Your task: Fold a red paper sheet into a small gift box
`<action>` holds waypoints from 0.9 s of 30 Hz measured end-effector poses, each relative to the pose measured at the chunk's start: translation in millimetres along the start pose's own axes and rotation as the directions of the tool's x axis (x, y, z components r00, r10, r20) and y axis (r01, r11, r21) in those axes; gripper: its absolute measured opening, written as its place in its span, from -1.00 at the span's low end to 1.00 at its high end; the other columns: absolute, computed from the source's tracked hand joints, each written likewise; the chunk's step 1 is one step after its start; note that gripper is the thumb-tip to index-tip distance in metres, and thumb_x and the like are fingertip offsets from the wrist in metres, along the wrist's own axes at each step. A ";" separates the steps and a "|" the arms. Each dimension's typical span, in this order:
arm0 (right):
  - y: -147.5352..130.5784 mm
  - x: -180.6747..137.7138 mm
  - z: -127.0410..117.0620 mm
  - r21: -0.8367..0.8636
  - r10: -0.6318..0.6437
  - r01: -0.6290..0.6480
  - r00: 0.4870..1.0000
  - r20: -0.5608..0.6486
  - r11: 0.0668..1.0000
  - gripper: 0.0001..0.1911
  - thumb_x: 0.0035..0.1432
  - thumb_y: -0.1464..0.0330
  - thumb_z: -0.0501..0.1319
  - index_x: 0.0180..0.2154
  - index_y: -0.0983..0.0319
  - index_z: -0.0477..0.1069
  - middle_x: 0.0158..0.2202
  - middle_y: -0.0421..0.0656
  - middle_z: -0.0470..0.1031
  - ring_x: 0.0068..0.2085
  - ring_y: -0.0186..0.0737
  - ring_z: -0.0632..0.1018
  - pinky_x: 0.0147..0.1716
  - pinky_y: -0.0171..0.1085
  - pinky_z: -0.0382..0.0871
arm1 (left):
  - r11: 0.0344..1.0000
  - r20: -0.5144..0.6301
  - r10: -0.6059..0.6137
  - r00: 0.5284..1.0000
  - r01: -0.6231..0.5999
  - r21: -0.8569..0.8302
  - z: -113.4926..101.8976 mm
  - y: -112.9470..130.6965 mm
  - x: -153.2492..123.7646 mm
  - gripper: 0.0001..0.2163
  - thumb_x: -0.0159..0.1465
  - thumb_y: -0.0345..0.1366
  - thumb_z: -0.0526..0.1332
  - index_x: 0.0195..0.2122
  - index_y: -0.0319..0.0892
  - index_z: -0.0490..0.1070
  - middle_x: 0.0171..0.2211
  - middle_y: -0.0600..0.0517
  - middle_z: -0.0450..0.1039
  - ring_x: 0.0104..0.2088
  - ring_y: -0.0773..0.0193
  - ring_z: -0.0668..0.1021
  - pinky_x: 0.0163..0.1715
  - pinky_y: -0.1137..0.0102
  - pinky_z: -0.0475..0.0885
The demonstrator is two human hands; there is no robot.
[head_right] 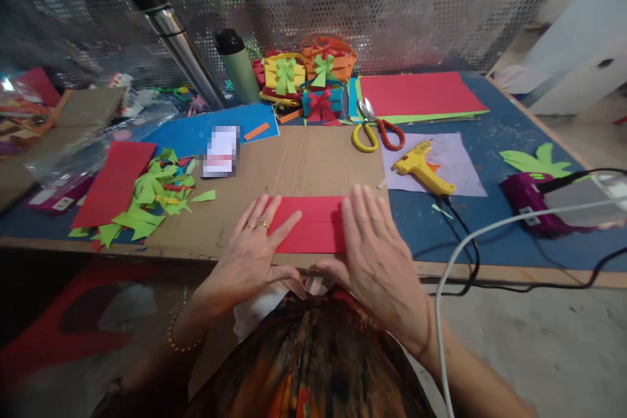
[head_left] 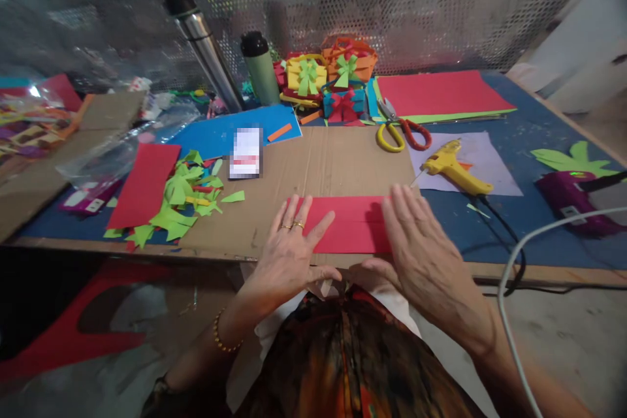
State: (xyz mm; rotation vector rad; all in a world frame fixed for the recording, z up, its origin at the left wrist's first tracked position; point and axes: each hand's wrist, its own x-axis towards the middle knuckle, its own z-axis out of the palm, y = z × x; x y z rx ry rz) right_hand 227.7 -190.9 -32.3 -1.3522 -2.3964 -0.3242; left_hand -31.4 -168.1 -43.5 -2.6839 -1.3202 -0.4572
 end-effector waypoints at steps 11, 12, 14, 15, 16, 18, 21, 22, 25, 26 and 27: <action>-3.9 -1.7 12.1 0.066 -0.181 0.179 0.983 0.015 0.982 -0.07 0.42 -0.11 -0.06 0.40 0.58 0.09 0.40 0.36 0.21 0.44 0.23 0.23 0.35 0.15 0.23 | 0.999 0.047 -0.004 0.999 0.002 0.036 0.0 -0.6 -0.8 0.07 0.06 0.52 0.04 0.48 -0.05 0.08 0.50 -0.34 -0.04 0.48 -0.36 0.05 0.37 -0.22 0.13; -1.3 -6.9 11.1 0.041 -0.165 0.165 0.986 -0.001 0.985 -0.09 0.43 -0.09 -0.06 0.40 0.58 0.09 0.38 0.36 0.25 0.42 0.24 0.27 0.34 0.15 0.25 | 0.999 0.048 -0.003 0.999 0.001 0.046 0.0 -0.4 -0.9 0.08 0.05 0.51 0.06 0.48 -0.06 0.08 0.49 -0.36 -0.03 0.48 -0.37 0.06 0.37 -0.22 0.13; 1.1 -14.4 11.7 0.000 -0.140 0.140 0.989 -0.039 0.990 -0.12 0.44 -0.04 -0.06 0.41 0.58 0.06 0.35 0.35 0.31 0.39 0.25 0.32 0.32 0.15 0.26 | 0.998 0.053 0.001 0.999 -0.004 0.055 -0.1 -0.3 -1.2 0.08 0.06 0.50 0.10 0.48 -0.07 0.07 0.49 -0.39 -0.03 0.48 -0.38 0.06 0.36 -0.21 0.13; 1.0 -16.4 13.3 -0.013 -0.131 0.131 0.989 -0.061 0.991 -0.13 0.45 -0.03 -0.06 0.42 0.58 0.03 0.33 0.35 0.33 0.37 0.26 0.34 0.31 0.16 0.26 | 0.999 0.057 0.004 0.998 -0.007 0.053 -0.1 -0.8 -1.5 0.09 0.06 0.50 0.12 0.48 -0.09 0.06 0.49 -0.39 -0.04 0.48 -0.37 0.05 0.37 -0.21 0.12; 0.5 -17.5 15.6 -0.022 -0.127 0.125 0.989 -0.082 0.992 -0.13 0.45 -0.01 -0.05 0.44 0.58 -0.01 0.32 0.34 0.35 0.36 0.27 0.36 0.30 0.17 0.27 | 0.999 0.062 0.008 0.998 -0.011 0.049 -0.1 -1.6 -2.0 0.10 0.06 0.50 0.12 0.49 -0.11 0.04 0.49 -0.40 -0.04 0.49 -0.35 0.04 0.37 -0.21 0.12; -1.1 -17.7 21.1 -0.032 -0.123 0.120 0.985 -0.117 0.992 -0.12 0.45 0.00 -0.04 0.46 0.57 -0.08 0.30 0.33 0.37 0.34 0.26 0.39 0.28 0.17 0.28 | 0.999 0.075 0.019 0.997 -0.023 0.044 -0.5 -4.9 -3.5 0.13 0.06 0.52 0.09 0.49 -0.16 0.02 0.48 -0.40 -0.02 0.50 -0.30 0.02 0.38 -0.19 0.12; -1.6 -17.2 27.3 -0.032 -0.126 0.122 0.982 -0.140 0.992 -0.12 0.45 0.03 -0.02 0.48 0.54 -0.13 0.30 0.31 0.39 0.34 0.24 0.40 0.27 0.17 0.30 | 0.997 0.082 -0.003 0.997 -0.003 0.075 -2.7 -13.1 -8.8 0.12 0.10 0.52 0.07 0.48 -0.23 0.00 0.47 -0.39 0.02 0.50 -0.21 0.04 0.40 -0.14 0.12; -1.1 -17.4 28.3 -0.027 -0.124 0.121 0.983 -0.134 0.992 -0.13 0.44 0.04 0.00 0.48 0.53 -0.14 0.31 0.31 0.38 0.34 0.24 0.39 0.28 0.18 0.30 | 0.996 0.077 -0.019 0.997 0.012 0.093 -4.0 -16.3 -11.7 0.11 0.12 0.50 0.08 0.48 -0.25 -0.01 0.47 -0.39 0.04 0.50 -0.19 0.08 0.40 -0.12 0.12; 0.6 -18.3 27.7 -0.013 -0.117 0.117 0.988 -0.105 0.993 -0.14 0.42 0.07 0.06 0.47 0.54 -0.08 0.33 0.34 0.34 0.37 0.26 0.36 0.30 0.19 0.26 | 0.986 0.053 -0.070 0.996 0.061 0.152 -10.1 -25.6 -23.5 0.04 0.23 0.40 0.14 0.48 -0.30 -0.05 0.45 -0.39 0.11 0.47 -0.18 0.18 0.40 -0.11 0.12; 1.0 -18.4 26.6 -0.013 -0.117 0.116 0.989 -0.094 0.993 -0.15 0.42 0.08 0.07 0.45 0.56 -0.05 0.34 0.36 0.32 0.37 0.27 0.34 0.31 0.19 0.25 | 0.983 0.048 -0.083 0.995 0.074 0.171 -13.1 -27.9 -27.7 0.01 0.26 0.37 0.15 0.49 -0.31 -0.06 0.44 -0.39 0.13 0.46 -0.20 0.20 0.40 -0.13 0.12; 1.3 -18.3 25.2 -0.016 -0.119 0.118 0.989 -0.083 0.993 -0.16 0.42 0.09 0.08 0.44 0.57 -0.01 0.34 0.37 0.30 0.38 0.27 0.33 0.32 0.19 0.25 | 0.978 0.044 -0.096 0.994 0.086 0.190 -16.9 -29.3 -31.6 -0.01 0.28 0.34 0.16 0.49 -0.31 -0.06 0.43 -0.38 0.15 0.45 -0.23 0.20 0.39 -0.15 0.11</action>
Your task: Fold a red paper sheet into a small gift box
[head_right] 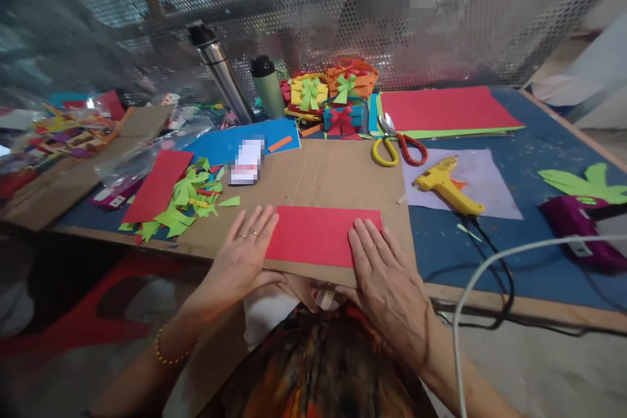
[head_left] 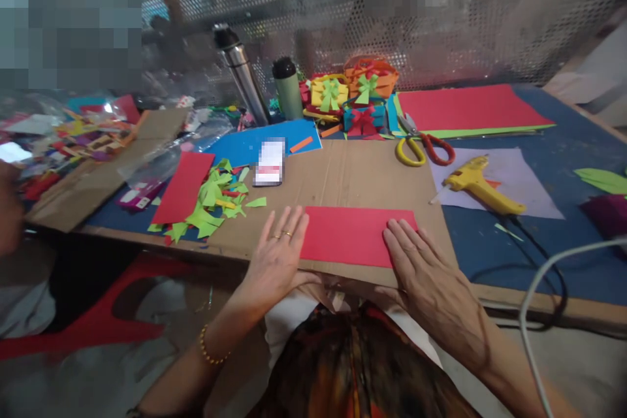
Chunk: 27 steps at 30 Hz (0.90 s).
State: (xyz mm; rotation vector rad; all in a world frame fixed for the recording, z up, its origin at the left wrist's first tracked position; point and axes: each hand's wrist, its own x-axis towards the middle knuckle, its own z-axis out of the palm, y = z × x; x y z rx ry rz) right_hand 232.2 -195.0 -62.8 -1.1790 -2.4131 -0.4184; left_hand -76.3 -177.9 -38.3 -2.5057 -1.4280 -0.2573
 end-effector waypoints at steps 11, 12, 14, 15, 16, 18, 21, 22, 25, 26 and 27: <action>-0.1 3.7 -7.1 -0.030 -0.010 0.011 0.999 0.051 0.999 -0.20 0.42 0.06 0.07 0.36 0.60 0.13 0.34 0.38 0.30 0.38 0.29 0.33 0.32 0.17 0.25 | 0.947 -0.121 0.252 0.960 -0.270 -0.173 -11.7 68.3 56.0 -0.04 0.33 0.39 -0.21 0.47 -0.35 0.00 0.49 -0.27 0.03 0.53 -0.06 -0.02 0.49 -0.03 -0.07; 0.5 3.3 -6.9 -0.033 -0.016 0.017 0.999 0.052 0.999 -0.22 0.43 0.07 0.06 0.36 0.60 0.12 0.35 0.37 0.30 0.38 0.28 0.33 0.32 0.16 0.26 | 0.934 -0.082 0.275 0.958 -0.286 -0.213 -5.7 72.5 62.6 -0.02 0.30 0.41 -0.23 0.46 -0.35 0.03 0.49 -0.27 0.04 0.52 -0.04 0.01 0.49 0.01 -0.05; 1.3 2.4 -6.5 -0.028 -0.025 0.026 0.998 0.057 0.999 -0.25 0.44 0.11 0.05 0.35 0.61 0.13 0.35 0.38 0.29 0.39 0.28 0.31 0.32 0.17 0.26 | 0.928 -0.002 0.267 0.964 -0.258 -0.268 3.6 74.3 68.7 0.04 0.25 0.45 -0.26 0.46 -0.34 0.04 0.50 -0.28 0.00 0.52 -0.04 0.03 0.49 0.03 -0.05; 1.4 1.9 -6.3 -0.024 -0.024 0.025 0.998 0.059 0.999 -0.27 0.43 0.14 0.05 0.35 0.61 0.13 0.35 0.38 0.28 0.40 0.28 0.30 0.33 0.17 0.24 | 0.929 0.024 0.257 0.966 -0.240 -0.281 6.2 72.5 68.5 0.06 0.23 0.47 -0.26 0.47 -0.34 0.03 0.50 -0.29 -0.02 0.52 -0.06 0.03 0.49 0.03 -0.06; 1.3 1.3 -6.2 -0.019 -0.021 0.022 0.998 0.061 1.000 -0.30 0.43 0.19 0.06 0.34 0.61 0.14 0.35 0.38 0.28 0.41 0.27 0.28 0.34 0.17 0.23 | 0.932 0.043 0.245 0.969 -0.223 -0.286 7.4 69.6 66.6 0.08 0.21 0.49 -0.25 0.47 -0.34 0.03 0.51 -0.30 -0.05 0.52 -0.08 0.01 0.49 0.02 -0.08; 0.7 0.4 -6.1 -0.007 -0.010 0.010 0.998 0.065 1.000 -0.34 0.40 0.27 0.09 0.34 0.61 0.14 0.36 0.37 0.28 0.42 0.27 0.25 0.36 0.17 0.20 | 0.938 0.064 0.231 0.971 -0.205 -0.278 6.8 61.5 60.0 0.10 0.18 0.51 -0.20 0.48 -0.33 0.01 0.51 -0.34 -0.09 0.52 -0.12 -0.03 0.49 -0.01 -0.09; -0.5 0.2 -7.4 0.010 0.010 -0.011 0.996 0.089 1.000 -0.34 0.35 0.35 0.13 0.35 0.57 0.12 0.38 0.33 0.27 0.44 0.25 0.24 0.38 0.17 0.17 | 0.956 0.092 0.206 0.974 -0.181 -0.229 4.2 47.8 48.0 0.12 0.17 0.52 -0.13 0.49 -0.35 -0.06 0.50 -0.41 -0.11 0.52 -0.19 -0.06 0.46 -0.08 -0.03; -0.7 0.7 -8.2 0.013 0.015 -0.016 0.995 0.099 1.000 -0.34 0.34 0.36 0.14 0.36 0.56 0.12 0.38 0.33 0.26 0.44 0.24 0.24 0.39 0.16 0.16 | 0.962 0.096 0.199 0.975 -0.176 -0.208 3.5 43.3 43.9 0.13 0.18 0.51 -0.11 0.49 -0.36 -0.09 0.50 -0.43 -0.11 0.52 -0.21 -0.06 0.45 -0.09 -0.01; -0.4 2.8 -10.9 0.015 0.021 -0.023 0.994 0.109 1.000 -0.33 0.34 0.33 0.15 0.36 0.55 0.12 0.38 0.33 0.26 0.42 0.24 0.27 0.38 0.16 0.19 | 0.978 0.099 0.168 0.981 -0.154 -0.139 1.5 29.9 31.2 0.13 0.20 0.48 -0.01 0.50 -0.41 -0.17 0.48 -0.48 -0.08 0.51 -0.24 -0.01 0.45 -0.12 0.01; -0.2 3.6 -11.7 0.014 0.017 -0.018 0.994 0.108 1.000 -0.32 0.35 0.29 0.16 0.35 0.57 0.13 0.37 0.36 0.26 0.42 0.26 0.28 0.37 0.17 0.21 | 0.984 0.102 0.150 0.983 -0.138 -0.112 0.2 25.6 27.0 0.13 0.21 0.46 0.04 0.50 -0.42 -0.19 0.47 -0.50 -0.06 0.50 -0.26 0.02 0.44 -0.14 0.03; 0.1 4.3 -12.4 0.012 0.010 -0.012 0.994 0.105 1.000 -0.30 0.36 0.25 0.17 0.34 0.60 0.14 0.36 0.39 0.26 0.41 0.28 0.29 0.36 0.17 0.22 | 0.990 0.107 0.126 0.986 -0.118 -0.083 -1.4 21.5 23.1 0.13 0.23 0.42 0.09 0.49 -0.43 -0.20 0.47 -0.52 -0.05 0.49 -0.29 0.04 0.43 -0.16 0.05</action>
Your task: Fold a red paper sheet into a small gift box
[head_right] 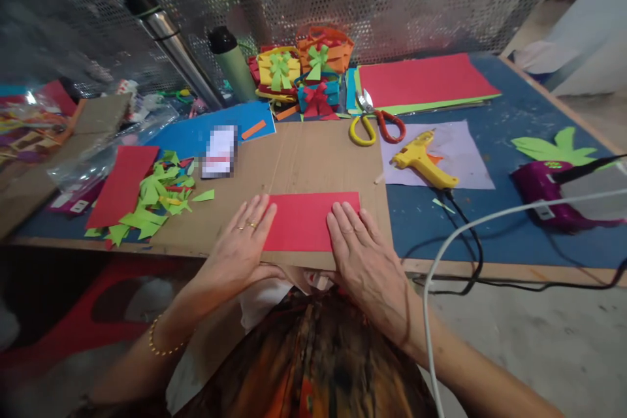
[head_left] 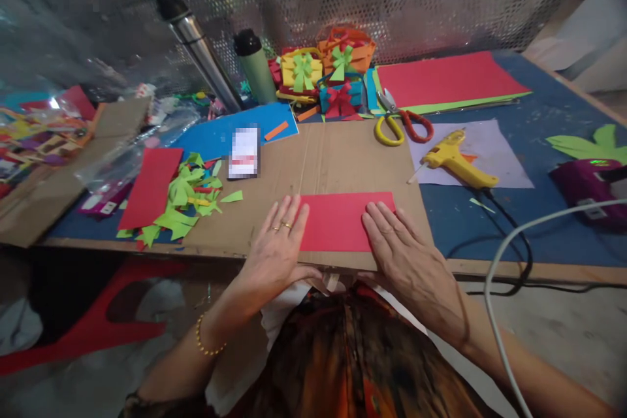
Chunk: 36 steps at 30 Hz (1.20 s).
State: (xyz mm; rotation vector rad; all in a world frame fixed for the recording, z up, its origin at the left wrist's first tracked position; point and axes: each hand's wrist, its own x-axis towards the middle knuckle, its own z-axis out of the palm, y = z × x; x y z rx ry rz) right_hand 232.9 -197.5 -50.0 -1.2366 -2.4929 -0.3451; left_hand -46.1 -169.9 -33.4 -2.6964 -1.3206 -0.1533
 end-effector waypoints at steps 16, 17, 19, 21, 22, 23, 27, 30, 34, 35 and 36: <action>9.8 5.5 -13.6 0.062 0.030 -0.025 0.996 -0.079 0.998 0.03 0.34 -0.09 0.12 0.49 0.46 -0.17 0.49 0.36 -0.06 0.52 0.33 -0.13 0.39 0.36 0.02 | 0.995 -0.233 -0.011 0.972 0.034 0.095 -25.4 5.1 -24.6 -0.35 0.39 0.12 0.17 0.21 -0.43 0.37 0.05 -0.39 0.51 0.07 -0.19 0.55 0.09 -0.03 0.44; 8.7 5.8 -15.1 0.061 0.038 -0.033 0.996 -0.086 0.998 0.04 0.33 -0.11 0.12 0.50 0.45 -0.17 0.50 0.35 -0.07 0.53 0.32 -0.13 0.39 0.37 0.01 | 0.995 -0.244 -0.026 0.969 0.048 0.084 -27.4 7.8 -22.1 -0.36 0.40 0.14 0.14 0.19 -0.41 0.39 -0.05 -0.33 0.54 -0.03 -0.14 0.57 -0.01 0.01 0.47; 4.1 7.2 -15.9 0.075 0.010 -0.004 0.997 -0.077 0.997 0.03 0.31 -0.12 0.14 0.49 0.42 -0.11 0.49 0.32 -0.02 0.52 0.31 -0.09 0.39 0.36 0.01 | 0.998 -0.241 -0.033 0.970 0.046 0.049 -31.3 12.2 -14.9 -0.41 0.44 0.11 0.09 0.19 -0.36 0.41 -0.18 -0.22 0.55 -0.16 -0.03 0.56 -0.13 0.11 0.45; -3.2 10.7 -14.3 0.121 -0.075 0.080 0.996 -0.044 0.989 -0.01 0.30 -0.12 0.15 0.46 0.41 0.01 0.47 0.27 0.08 0.51 0.29 0.00 0.39 0.32 0.07 | 1.000 -0.232 -0.013 0.973 0.015 0.003 -34.1 14.5 -5.4 -0.53 0.50 -0.02 0.06 0.20 -0.32 0.40 -0.20 -0.15 0.55 -0.18 0.04 0.55 -0.14 0.18 0.41; -7.1 13.4 -13.2 0.150 -0.123 0.125 0.992 -0.026 0.981 -0.05 0.31 -0.11 0.15 0.44 0.42 0.07 0.46 0.25 0.13 0.50 0.27 0.05 0.39 0.29 0.10 | 1.000 -0.233 -0.007 0.972 0.005 -0.009 -34.9 14.8 -0.1 -0.59 0.53 -0.10 0.05 0.20 -0.30 0.39 -0.19 -0.13 0.55 -0.17 0.07 0.55 -0.13 0.20 0.39; -10.7 16.5 -12.3 0.178 -0.162 0.162 0.987 -0.015 0.971 -0.10 0.33 -0.08 0.14 0.42 0.42 0.12 0.44 0.24 0.19 0.49 0.24 0.11 0.39 0.26 0.12 | 1.000 -0.232 -0.002 0.973 -0.001 -0.013 -35.4 14.6 5.2 -0.65 0.53 -0.19 0.05 0.20 -0.29 0.39 -0.17 -0.12 0.56 -0.15 0.09 0.55 -0.12 0.22 0.37; -16.6 29.4 -17.4 0.253 -0.212 0.205 0.977 -0.001 0.945 -0.33 0.41 0.06 0.13 0.31 0.41 0.28 0.29 0.21 0.41 0.36 0.18 0.34 0.35 0.22 0.20 | 0.996 -0.159 0.067 0.985 -0.074 -0.040 -36.6 12.8 21.8 -0.77 0.50 -0.36 0.08 0.08 -0.22 0.46 -0.10 -0.10 0.54 -0.13 0.10 0.52 -0.15 0.25 0.35; -12.8 32.8 -28.8 0.301 -0.192 0.174 0.981 0.033 0.938 -0.41 0.38 0.06 0.18 0.20 0.39 0.39 0.04 0.16 0.54 0.13 0.14 0.51 0.18 0.19 0.39 | 0.994 -0.091 0.085 0.992 -0.091 -0.066 -38.7 13.1 25.8 -0.78 0.47 -0.32 0.14 0.07 -0.23 0.46 -0.05 -0.12 0.51 -0.09 0.06 0.48 -0.11 0.23 0.38; -7.3 29.8 -31.8 0.353 -0.162 0.149 0.987 0.005 0.923 -0.52 0.44 0.10 0.10 0.15 0.30 0.43 0.06 0.14 0.51 0.06 0.08 0.51 0.03 0.10 0.48 | 0.997 -0.018 0.060 0.998 -0.061 -0.050 -39.4 13.1 25.7 -0.60 0.44 -0.16 0.22 0.21 -0.26 0.36 0.03 -0.19 0.46 -0.05 -0.01 0.46 -0.07 0.16 0.43; -6.8 29.1 -28.6 0.355 -0.157 0.151 0.988 -0.014 0.923 -0.55 0.47 0.14 0.07 0.16 0.30 0.42 0.14 0.15 0.48 0.14 0.09 0.48 0.08 0.10 0.46 | 0.997 -0.014 0.058 0.998 -0.059 -0.048 -38.9 12.7 25.5 -0.57 0.44 -0.15 0.20 0.25 -0.26 0.33 0.05 -0.20 0.45 -0.04 -0.03 0.46 -0.05 0.14 0.44; -6.6 28.9 -24.6 0.350 -0.155 0.156 0.987 -0.031 0.924 -0.58 0.48 0.20 0.05 0.17 0.30 0.41 0.20 0.17 0.45 0.21 0.09 0.44 0.14 0.11 0.42 | 0.997 -0.019 0.055 0.998 -0.056 -0.049 -38.4 12.3 25.2 -0.56 0.46 -0.17 0.17 0.29 -0.27 0.28 0.06 -0.22 0.45 -0.02 -0.03 0.46 -0.02 0.12 0.44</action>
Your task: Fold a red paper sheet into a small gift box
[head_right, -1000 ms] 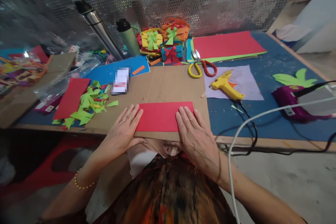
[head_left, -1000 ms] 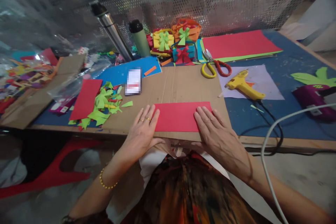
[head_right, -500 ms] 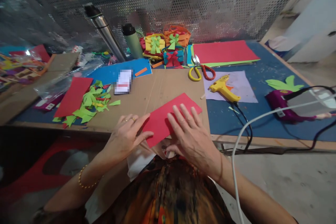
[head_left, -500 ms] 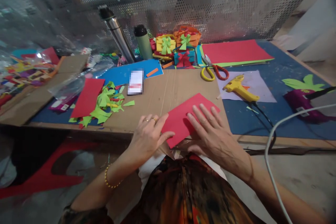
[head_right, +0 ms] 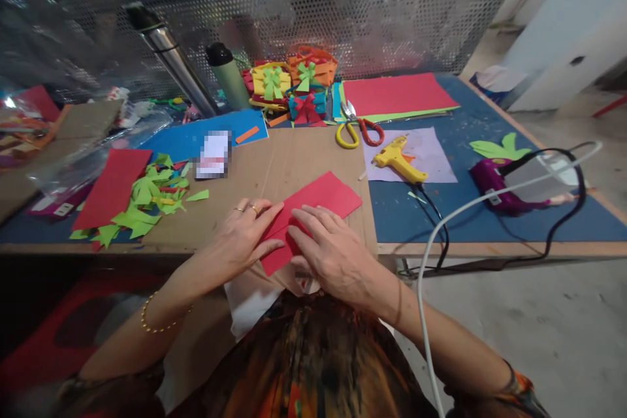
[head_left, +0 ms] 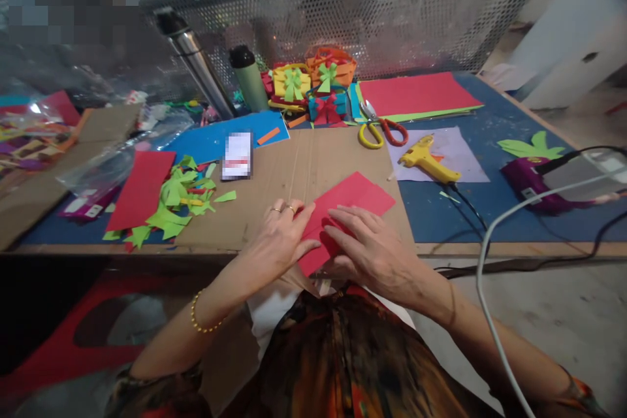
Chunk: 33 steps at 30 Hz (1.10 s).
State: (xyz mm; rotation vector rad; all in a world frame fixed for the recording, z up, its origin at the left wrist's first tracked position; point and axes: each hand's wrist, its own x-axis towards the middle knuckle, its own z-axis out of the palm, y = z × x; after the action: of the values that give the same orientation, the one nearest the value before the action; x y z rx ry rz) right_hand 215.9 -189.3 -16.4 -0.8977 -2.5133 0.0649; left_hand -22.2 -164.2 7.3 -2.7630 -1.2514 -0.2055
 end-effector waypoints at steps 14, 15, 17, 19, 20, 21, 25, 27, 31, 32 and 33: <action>0.8 8.5 6.1 0.031 -0.073 0.071 0.995 0.063 0.997 -0.54 0.35 0.43 0.13 0.24 0.40 0.35 0.30 0.16 0.40 0.34 0.10 0.35 0.35 0.17 0.18 | 0.976 0.029 -0.038 0.999 0.030 0.217 -11.2 17.0 -6.3 -0.48 0.39 -0.27 0.31 0.28 -0.47 0.31 -0.17 -0.27 0.63 -0.09 -0.03 0.60 -0.17 0.23 0.47; 1.2 7.1 8.2 0.038 -0.091 0.088 0.993 0.071 0.995 -0.51 0.34 0.44 0.13 0.27 0.41 0.32 0.35 0.15 0.35 0.38 0.10 0.31 0.38 0.18 0.13 | 0.974 0.020 -0.038 0.999 0.033 0.223 -11.0 18.5 -7.4 -0.49 0.39 -0.27 0.31 0.27 -0.46 0.33 -0.17 -0.27 0.64 -0.10 -0.03 0.61 -0.18 0.23 0.47; 1.5 4.4 11.4 0.044 -0.096 0.092 0.991 0.090 0.995 -0.48 0.34 0.46 0.12 0.30 0.41 0.30 0.38 0.13 0.32 0.42 0.08 0.28 0.41 0.19 0.11 | 0.971 -0.012 -0.040 0.999 0.042 0.236 -9.3 22.3 -11.6 -0.53 0.40 -0.30 0.29 0.26 -0.44 0.36 -0.19 -0.24 0.65 -0.12 -0.02 0.62 -0.18 0.23 0.49; 1.3 2.3 12.7 0.037 -0.090 0.087 0.992 0.092 0.996 -0.49 0.34 0.48 0.10 0.29 0.39 0.33 0.39 0.12 0.32 0.43 0.07 0.26 0.41 0.18 0.12 | 0.964 -0.052 -0.055 0.997 0.066 0.259 -6.1 27.1 -17.0 -0.58 0.40 -0.40 0.25 0.26 -0.43 0.37 -0.19 -0.23 0.66 -0.17 0.01 0.63 -0.20 0.23 0.50; 1.1 1.6 12.7 0.030 -0.090 0.088 0.992 0.088 0.996 -0.50 0.34 0.48 0.10 0.28 0.39 0.34 0.38 0.12 0.32 0.44 0.06 0.26 0.41 0.17 0.12 | 0.960 -0.069 -0.066 0.995 0.082 0.268 -4.2 29.6 -19.3 -0.59 0.39 -0.46 0.23 0.25 -0.42 0.38 -0.15 -0.23 0.66 -0.19 0.03 0.63 -0.20 0.23 0.50; 0.8 1.0 12.4 0.022 -0.093 0.091 0.992 0.080 0.996 -0.51 0.35 0.47 0.09 0.27 0.39 0.35 0.38 0.12 0.32 0.44 0.06 0.26 0.41 0.16 0.14 | 0.957 -0.080 -0.079 0.994 0.098 0.274 -2.4 32.1 -21.0 -0.60 0.37 -0.50 0.22 0.23 -0.41 0.40 -0.10 -0.24 0.66 -0.19 0.04 0.63 -0.19 0.23 0.51; -0.8 -2.7 10.2 -0.010 -0.104 0.104 0.994 0.035 0.995 -0.57 0.39 0.44 0.08 0.22 0.38 0.41 0.40 0.14 0.29 0.44 0.08 0.25 0.38 0.18 0.21 | 0.951 -0.084 -0.128 0.988 0.147 0.272 1.1 41.4 -19.8 -0.76 0.32 -0.52 0.24 0.00 -0.33 0.54 0.02 -0.29 0.61 -0.14 -0.03 0.64 -0.16 0.17 0.54; -1.6 -5.9 9.0 -0.016 -0.097 0.097 0.995 0.002 0.995 -0.61 0.40 0.40 0.10 0.17 0.37 0.45 0.37 0.15 0.33 0.40 0.12 0.29 0.34 0.20 0.27 | 0.942 -0.066 -0.156 0.986 0.168 0.291 0.3 45.6 -16.0 -0.86 0.33 -0.52 0.22 -0.16 -0.29 0.56 -0.02 -0.30 0.62 -0.17 -0.04 0.64 -0.20 0.16 0.56; -3.1 -11.9 7.6 0.005 -0.066 0.066 0.997 -0.050 0.998 -0.69 0.41 0.38 0.14 0.10 0.34 0.49 0.15 0.12 0.53 0.20 0.04 0.48 0.17 0.06 0.43 | 0.912 -0.035 -0.136 0.990 0.140 0.385 -3.1 52.6 -8.2 -0.83 0.30 -0.56 0.17 -0.35 -0.24 0.50 -0.07 -0.35 0.63 -0.29 0.01 0.66 -0.36 0.22 0.58; -3.3 -12.5 7.6 0.009 -0.061 0.061 0.996 -0.059 0.998 -0.71 0.42 0.39 0.13 0.07 0.32 0.50 0.09 0.10 0.56 0.14 0.00 0.51 0.12 0.02 0.45 | 0.907 -0.025 -0.129 0.991 0.128 0.402 -4.2 54.0 -6.5 -0.82 0.29 -0.58 0.15 -0.35 -0.24 0.50 -0.07 -0.36 0.63 -0.31 0.02 0.66 -0.38 0.23 0.59; -3.3 -12.7 7.8 0.012 -0.057 0.058 0.996 -0.065 0.998 -0.73 0.43 0.39 0.12 0.05 0.32 0.50 0.04 0.08 0.57 0.09 -0.03 0.52 0.08 0.00 0.45 | 0.904 -0.010 -0.129 0.992 0.122 0.410 -5.5 55.1 -4.9 -0.80 0.27 -0.60 0.14 -0.35 -0.24 0.50 -0.07 -0.36 0.63 -0.31 0.03 0.67 -0.39 0.25 0.59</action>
State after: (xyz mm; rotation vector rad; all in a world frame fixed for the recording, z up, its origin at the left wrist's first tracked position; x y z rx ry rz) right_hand 219.0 -198.8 -27.9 -0.8083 -2.4740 0.0340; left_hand 15.6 -204.8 9.9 -2.3334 -1.3027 0.0681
